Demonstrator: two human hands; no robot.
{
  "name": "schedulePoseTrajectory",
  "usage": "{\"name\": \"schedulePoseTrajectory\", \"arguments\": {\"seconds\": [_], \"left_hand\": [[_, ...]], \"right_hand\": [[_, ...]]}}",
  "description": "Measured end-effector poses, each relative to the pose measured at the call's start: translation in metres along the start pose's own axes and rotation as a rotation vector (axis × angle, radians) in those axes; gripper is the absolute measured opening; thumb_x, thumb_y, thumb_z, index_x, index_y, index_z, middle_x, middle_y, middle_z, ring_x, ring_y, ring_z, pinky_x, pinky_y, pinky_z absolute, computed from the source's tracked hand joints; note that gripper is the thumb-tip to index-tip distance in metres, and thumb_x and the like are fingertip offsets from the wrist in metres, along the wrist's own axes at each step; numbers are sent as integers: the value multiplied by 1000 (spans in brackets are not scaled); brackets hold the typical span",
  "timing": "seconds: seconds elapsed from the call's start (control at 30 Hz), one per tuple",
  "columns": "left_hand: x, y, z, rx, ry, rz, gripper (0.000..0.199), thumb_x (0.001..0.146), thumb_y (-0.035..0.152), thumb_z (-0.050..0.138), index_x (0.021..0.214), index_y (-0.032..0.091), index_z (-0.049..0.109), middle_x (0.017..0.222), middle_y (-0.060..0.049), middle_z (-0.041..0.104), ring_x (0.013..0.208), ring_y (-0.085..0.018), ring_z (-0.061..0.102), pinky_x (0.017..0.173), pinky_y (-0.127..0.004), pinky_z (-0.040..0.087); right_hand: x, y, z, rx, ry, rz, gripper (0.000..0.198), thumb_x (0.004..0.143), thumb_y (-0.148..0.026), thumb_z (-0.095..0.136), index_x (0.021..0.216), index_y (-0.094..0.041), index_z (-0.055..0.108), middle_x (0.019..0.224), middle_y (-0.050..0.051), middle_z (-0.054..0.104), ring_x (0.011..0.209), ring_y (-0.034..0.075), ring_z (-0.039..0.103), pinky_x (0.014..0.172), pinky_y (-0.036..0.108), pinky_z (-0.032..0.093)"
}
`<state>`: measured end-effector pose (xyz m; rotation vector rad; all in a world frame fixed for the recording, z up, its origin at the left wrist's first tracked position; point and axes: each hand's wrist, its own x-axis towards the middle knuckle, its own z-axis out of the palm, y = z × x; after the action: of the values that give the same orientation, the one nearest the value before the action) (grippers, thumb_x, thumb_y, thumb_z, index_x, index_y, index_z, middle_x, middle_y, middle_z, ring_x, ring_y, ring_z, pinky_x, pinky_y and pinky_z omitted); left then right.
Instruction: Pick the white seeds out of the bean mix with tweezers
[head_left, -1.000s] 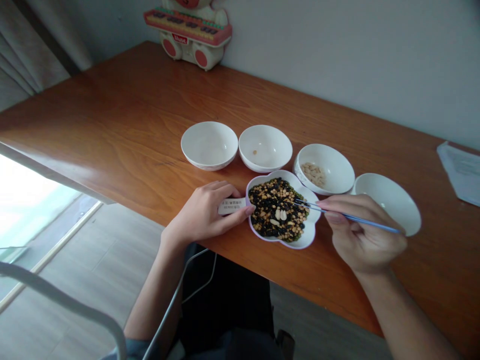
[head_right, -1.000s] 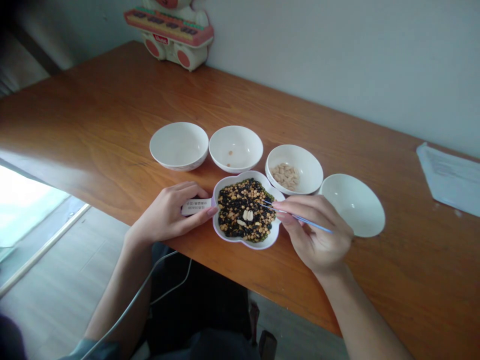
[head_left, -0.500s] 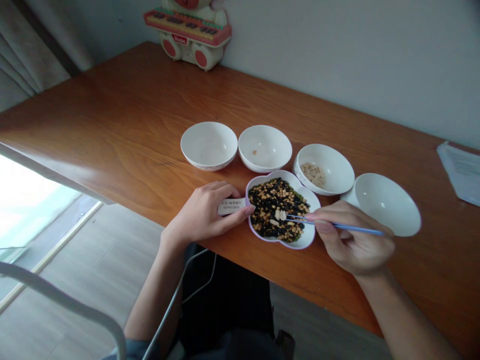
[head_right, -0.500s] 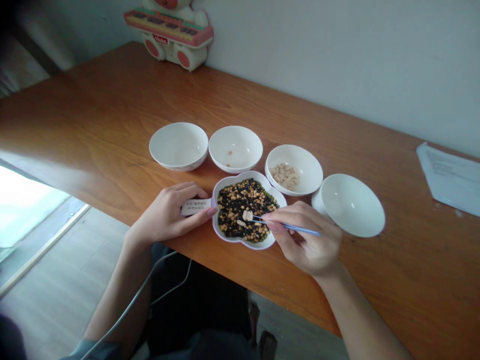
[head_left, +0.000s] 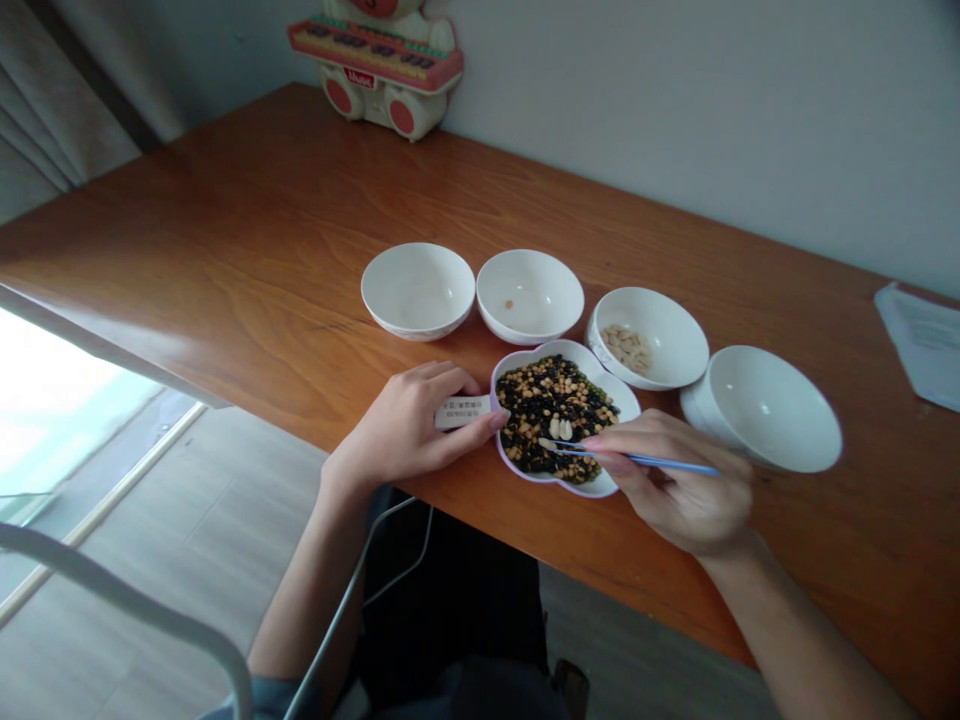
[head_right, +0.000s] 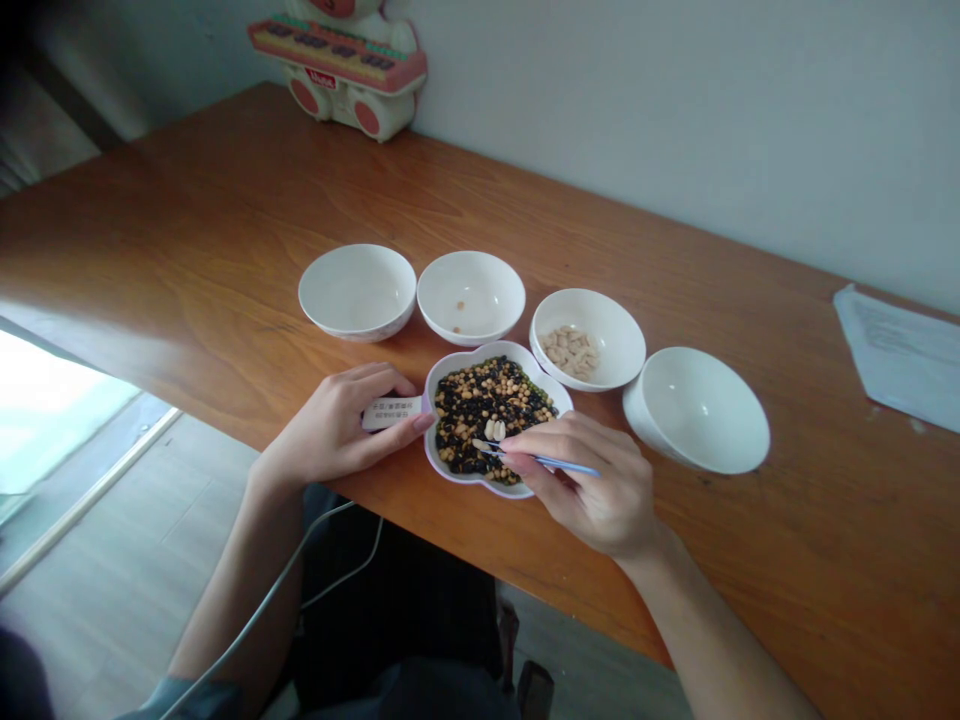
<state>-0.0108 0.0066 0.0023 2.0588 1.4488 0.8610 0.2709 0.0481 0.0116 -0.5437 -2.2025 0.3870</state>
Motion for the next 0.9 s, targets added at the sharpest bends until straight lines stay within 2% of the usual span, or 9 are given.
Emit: {"name": "schedulePoseTrajectory", "arguments": {"seconds": [0.4, 0.9], "left_hand": [[0, -2, 1, 11, 5, 8, 33, 101, 49, 65, 94, 17, 71, 89, -4, 76, 76, -17, 69, 72, -29, 51], [0, -1, 1, -6, 16, 3, 30, 100, 47, 67, 93, 18, 70, 88, -4, 76, 75, -17, 68, 71, -28, 50]], "right_hand": [[1, -2, 3, -28, -13, -26, 19, 89, -4, 72, 99, -20, 73, 80, 2, 80, 68, 15, 75, 65, 26, 61], [-7, 0, 0, -26, 87, -9, 19, 90, -6, 69, 100, -21, 73, 79, 2, 78, 65, 16, 72, 56, 28, 57]]}}
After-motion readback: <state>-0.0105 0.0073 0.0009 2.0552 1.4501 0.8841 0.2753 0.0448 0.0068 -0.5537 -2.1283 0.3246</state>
